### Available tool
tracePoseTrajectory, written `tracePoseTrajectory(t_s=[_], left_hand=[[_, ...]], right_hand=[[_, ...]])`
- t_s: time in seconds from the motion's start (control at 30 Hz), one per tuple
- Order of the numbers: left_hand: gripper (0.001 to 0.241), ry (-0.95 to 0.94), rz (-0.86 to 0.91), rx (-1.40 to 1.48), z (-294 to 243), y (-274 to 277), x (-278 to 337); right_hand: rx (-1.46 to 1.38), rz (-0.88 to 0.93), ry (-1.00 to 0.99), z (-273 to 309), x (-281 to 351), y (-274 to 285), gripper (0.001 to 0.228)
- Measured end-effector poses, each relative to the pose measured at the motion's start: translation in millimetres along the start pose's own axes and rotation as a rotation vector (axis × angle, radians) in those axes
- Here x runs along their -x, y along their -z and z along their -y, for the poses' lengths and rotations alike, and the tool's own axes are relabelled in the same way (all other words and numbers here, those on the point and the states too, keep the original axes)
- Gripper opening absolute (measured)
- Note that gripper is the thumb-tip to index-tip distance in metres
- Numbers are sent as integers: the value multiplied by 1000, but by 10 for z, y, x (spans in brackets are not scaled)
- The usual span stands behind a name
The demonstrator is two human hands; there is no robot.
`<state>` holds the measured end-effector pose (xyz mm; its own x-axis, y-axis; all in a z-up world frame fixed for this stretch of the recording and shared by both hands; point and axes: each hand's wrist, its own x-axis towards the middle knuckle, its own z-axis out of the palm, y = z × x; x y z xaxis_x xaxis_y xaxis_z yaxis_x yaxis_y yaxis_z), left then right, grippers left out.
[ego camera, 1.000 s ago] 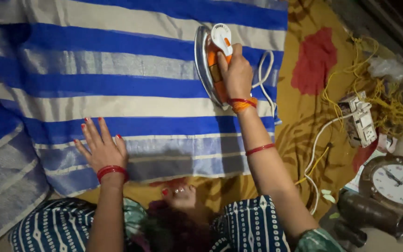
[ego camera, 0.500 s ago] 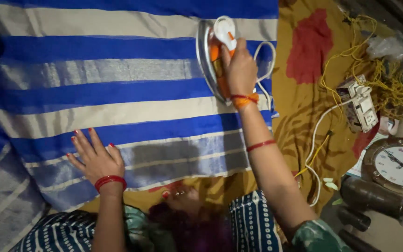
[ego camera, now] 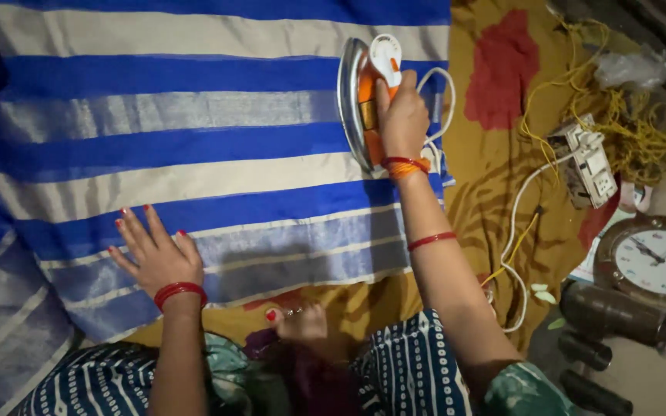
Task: The recorder is ironing a blue and silver striped cloth on a bed.
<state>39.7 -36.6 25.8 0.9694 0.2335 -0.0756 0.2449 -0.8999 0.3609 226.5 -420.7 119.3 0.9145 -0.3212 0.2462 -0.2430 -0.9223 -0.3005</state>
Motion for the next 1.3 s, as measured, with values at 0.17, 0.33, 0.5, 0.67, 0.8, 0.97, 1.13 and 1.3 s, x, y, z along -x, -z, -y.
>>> tracePoseTrajectory(t_s=[0.17,0.33,0.5,0.67,0.8,0.97,1.13,1.3], left_hand=[[68,7,-11,-31,-20,3,5],[68,18,-2,-27,-37,6,-31],[68,39,7,-10,37,16,23],[68,17,5,6,0,42,-9],[68,16,4,2,-10,23,6],[68,23,4,-2,-34,8,-7],[68,32,1,-18,-51,13,-25],[69,43,-6,-5,30,0,-16]], right_hand=[[-2,25,-63,-3,13,49,35],[7,-34,-26,-132,-353,-113,38],[-86,-91,69,-438,-530,-362,40],[-690,187,-77,-654,-431,-199,31],[-870,375,-342,-650,59,-5,26],[-619,54,-133,-821,287,-180,28],[-502,-76,21,-926,-83,-348,32],[-551,-60,-1,-1002,-563,-508,34]])
